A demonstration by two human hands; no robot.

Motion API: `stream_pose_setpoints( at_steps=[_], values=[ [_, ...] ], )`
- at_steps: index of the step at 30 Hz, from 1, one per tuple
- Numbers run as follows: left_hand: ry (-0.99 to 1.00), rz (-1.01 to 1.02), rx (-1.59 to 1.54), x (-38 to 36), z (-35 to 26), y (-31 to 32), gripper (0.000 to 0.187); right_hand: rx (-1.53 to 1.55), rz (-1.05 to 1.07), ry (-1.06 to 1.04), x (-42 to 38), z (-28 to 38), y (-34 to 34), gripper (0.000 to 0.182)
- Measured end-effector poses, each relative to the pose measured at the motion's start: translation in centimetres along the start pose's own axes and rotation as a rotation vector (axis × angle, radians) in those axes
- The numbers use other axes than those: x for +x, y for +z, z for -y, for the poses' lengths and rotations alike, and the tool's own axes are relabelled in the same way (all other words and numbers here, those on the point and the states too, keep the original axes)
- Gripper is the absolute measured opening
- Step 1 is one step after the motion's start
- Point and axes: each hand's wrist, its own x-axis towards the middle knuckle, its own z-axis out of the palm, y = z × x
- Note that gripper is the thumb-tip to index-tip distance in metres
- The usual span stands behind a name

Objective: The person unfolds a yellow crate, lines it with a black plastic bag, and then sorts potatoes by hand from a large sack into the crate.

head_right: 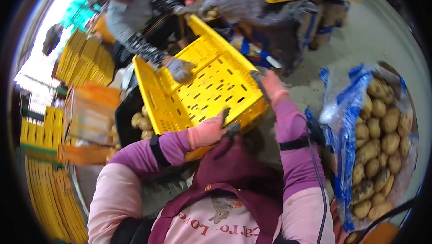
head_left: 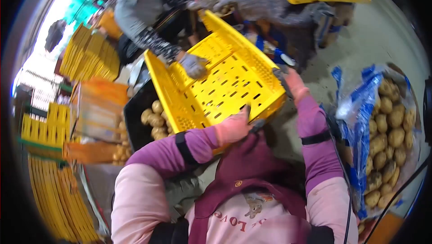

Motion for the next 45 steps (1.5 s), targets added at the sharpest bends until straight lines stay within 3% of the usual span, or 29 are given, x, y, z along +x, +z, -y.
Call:
stream_pose_setpoints(
  at_steps=[2, 3, 4, 5, 6, 7, 8, 10, 11, 14, 17, 18, 20, 22, 25, 28, 30, 32, 33, 34, 35, 36, 39, 40, 41, 42, 43, 44, 45],
  values=[
    [-0.096, 0.065, -0.719, -0.2, -1.5, -4.6, 0.060, -0.367, -0.066, 0.129, -0.9, 2.9, -0.6, 0.050],
    [-0.129, -0.047, -0.825, -0.8, -0.7, -5.5, 0.060, -0.281, -0.026, 0.045, 0.7, 0.0, -0.9, 0.048],
    [-0.208, -0.385, -0.717, -2.6, -0.3, -5.2, 0.056, -0.224, -0.006, -0.146, 1.7, -1.8, -1.2, 0.041],
    [-0.281, -0.630, -0.702, -4.9, 0.4, -4.8, 0.050, -0.138, 0.110, -0.082, 3.9, -4.0, -2.2, 0.038],
    [-0.371, -0.667, -0.967, -8.5, 0.8, -6.2, 0.042, -0.213, 0.107, -0.309, 9.0, -10.9, -4.2, 0.038],
    [-0.422, -0.664, -1.027, -12.9, 1.3, -6.6, 0.039, -0.162, 0.168, -0.170, 9.1, -9.3, -4.2, 0.041],
    [-0.451, -0.660, -1.104, -17.0, 1.0, -6.8, 0.036, -0.206, 0.213, -0.261, 10.5, -9.9, -4.6, 0.042],
    [-0.617, -0.819, -0.712, -26.3, -0.9, -5.2, 0.036, -0.388, 0.294, -0.425, 14.1, -12.8, -6.6, 0.047],
    [-0.691, -0.828, -0.454, -30.9, -1.2, -3.7, 0.037, -0.129, 0.296, -0.211, 12.7, -10.9, -5.7, 0.049],
    [-1.018, -1.014, 0.054, -44.5, -2.3, -1.8, 0.034, -0.148, 0.306, -0.237, 12.4, -9.7, -5.6, 0.050],
    [-1.704, -1.324, 0.427, -59.3, 0.2, 4.7, 0.037, -0.106, 0.273, -0.127, 12.8, -8.9, -5.8, 0.050],
    [-2.060, -1.240, 0.619, -64.9, 1.4, 7.2, 0.039, -0.115, 0.279, -0.129, 12.7, -8.5, -5.9, 0.050],
    [-2.758, -1.006, 0.325, -72.4, 0.8, 8.8, 0.040, -0.127, 0.294, -0.035, 12.6, -7.9, -6.3, 0.057],
    [-2.319, 0.519, -0.140, -81.1, -1.8, 14.2, 0.031, -0.161, 0.268, -0.056, 12.5, -8.1, -7.0, 0.057],
    [-2.239, 0.692, -0.459, -80.7, -2.2, 17.1, 0.020, -0.204, 0.246, -0.023, 11.1, -6.9, -7.7, 0.057],
    [-3.029, -0.157, -0.055, -79.6, -1.3, 19.7, 0.023, -0.393, 0.116, -0.030, 7.9, -3.9, -6.7, 0.057],
    [-3.339, -0.925, 0.359, -79.3, -1.4, 20.8, 0.024, -0.581, -0.002, -0.087, 5.1, -1.2, -6.0, 0.058],
    [-2.999, -0.703, 0.289, -78.7, -1.3, 11.7, 0.026, -0.825, -0.266, -0.341, 1.4, 2.6, -4.6, 0.054],
    [-2.911, -0.556, 0.381, -84.0, 0.4, 13.7, 0.027, -0.832, -0.253, -0.335, -0.2, 4.5, -3.5, 0.054],
    [-2.812, -0.420, 0.462, -88.5, 2.1, 15.7, 0.029, -0.758, -0.281, -0.565, -1.9, 6.4, -2.4, 0.051],
    [-2.776, -0.591, 0.406, -82.3, 3.7, 12.3, 0.031, -0.678, -0.305, -0.794, -3.7, 8.0, -1.0, 0.047],
    [-2.732, -0.759, 0.351, -75.0, 5.2, 7.9, 0.034, -0.683, -0.296, -0.789, -5.8, 9.4, 1.0, 0.047],
    [-1.996, -0.695, 0.022, -60.3, 0.8, 12.8, 0.047, -0.281, 0.218, -0.778, -13.5, 13.9, 9.8, 0.039],
    [-2.025, -0.827, -0.455, -54.1, 0.0, 10.0, 0.037, -0.209, 0.341, -0.686, -17.2, 15.2, 13.6, 0.039],
    [-1.794, -1.221, -0.784, -51.5, 0.0, 13.5, 0.021, -0.306, 0.546, -0.755, -20.7, 16.0, 16.6, 0.044],
    [-1.568, -1.446, -1.313, -47.2, -0.7, 6.8, 0.012, -0.249, 0.744, -0.680, -24.7, 18.0, 19.5, 0.051],
    [-1.391, -1.591, -1.471, -46.1, -0.5, 6.8, 0.013, -0.373, 0.918, -0.659, -26.7, 19.0, 21.8, 0.061],
    [-1.380, -1.583, -1.486, -45.8, -0.4, 6.3, 0.013, -0.461, 0.999, -1.014, -27.5, 18.3, 24.5, 0.074],
    [-1.361, -1.533, -1.454, -46.0, -0.2, 5.3, 0.016, -0.478, 1.160, -0.828, -28.8, 17.6, 26.6, 0.081]
  ],
)
